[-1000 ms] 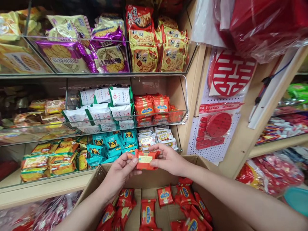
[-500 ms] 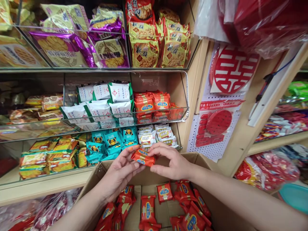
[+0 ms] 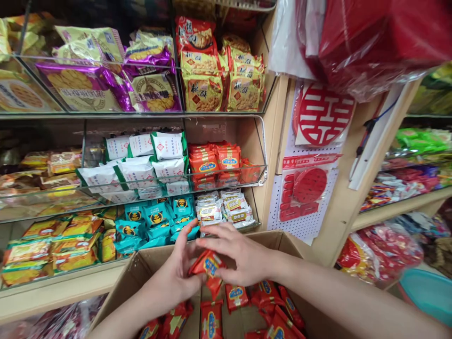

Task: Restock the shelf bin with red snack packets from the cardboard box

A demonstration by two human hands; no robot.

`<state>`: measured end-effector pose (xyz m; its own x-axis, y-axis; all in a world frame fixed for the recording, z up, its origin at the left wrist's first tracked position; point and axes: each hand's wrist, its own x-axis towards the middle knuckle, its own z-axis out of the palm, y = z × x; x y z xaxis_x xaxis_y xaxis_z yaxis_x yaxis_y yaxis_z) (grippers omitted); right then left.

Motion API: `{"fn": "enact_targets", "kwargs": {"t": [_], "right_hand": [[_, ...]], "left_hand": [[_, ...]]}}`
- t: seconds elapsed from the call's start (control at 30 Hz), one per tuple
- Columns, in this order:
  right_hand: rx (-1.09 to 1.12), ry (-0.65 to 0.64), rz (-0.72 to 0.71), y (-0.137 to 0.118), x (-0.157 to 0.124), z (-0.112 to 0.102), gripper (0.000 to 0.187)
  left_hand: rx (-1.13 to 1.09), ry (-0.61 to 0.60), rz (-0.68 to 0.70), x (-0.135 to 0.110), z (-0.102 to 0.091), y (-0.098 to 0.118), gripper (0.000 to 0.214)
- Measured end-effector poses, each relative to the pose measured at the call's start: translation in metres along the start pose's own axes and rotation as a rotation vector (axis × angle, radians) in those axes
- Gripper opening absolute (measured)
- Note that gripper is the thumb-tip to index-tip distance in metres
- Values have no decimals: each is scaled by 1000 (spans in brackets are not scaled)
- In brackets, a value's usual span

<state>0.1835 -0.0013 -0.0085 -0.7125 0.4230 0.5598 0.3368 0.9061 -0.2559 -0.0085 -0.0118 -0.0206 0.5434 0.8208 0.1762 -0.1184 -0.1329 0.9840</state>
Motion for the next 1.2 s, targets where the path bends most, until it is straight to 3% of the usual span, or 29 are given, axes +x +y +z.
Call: {"fn": "enact_targets", "kwargs": {"t": [0.13,0.23,0.3,0.37,0.43,0.5,0.6,0.7,0.87,0.97,1.2], "right_hand": [[-25,-189,39,-7,1,2,41],[-48,-155,66,-6,4,-6,17],[-72,42,95,0,10,-23,10],[-82,378,179,11,21,-49,18],[-74,706,256,27,36,-78,36],[-87,861,274,45,51,-104,48],[-98,761,269,70,68,-124,46],[-104,591,329,79,73,-124,41],[-401,476,466,71,71,-118,38],[-451,460,515,69,73,-120,40],[-491,267,428,67,73,-121,27]], "left_hand": [[44,14,-33,-1,2,-3,91],[18,177,16,1,2,4,80],[44,365,69,4,1,10,68],[104,498,81,6,-1,12,61],[162,518,80,8,-2,9,60],[206,491,88,9,-2,3,59],[247,463,82,7,0,-6,53],[299,399,37,4,-1,-11,50],[361,370,5,4,-7,-14,47],[381,347,-3,6,-9,-16,46],[590,139,-83,0,-4,-22,30]]}}
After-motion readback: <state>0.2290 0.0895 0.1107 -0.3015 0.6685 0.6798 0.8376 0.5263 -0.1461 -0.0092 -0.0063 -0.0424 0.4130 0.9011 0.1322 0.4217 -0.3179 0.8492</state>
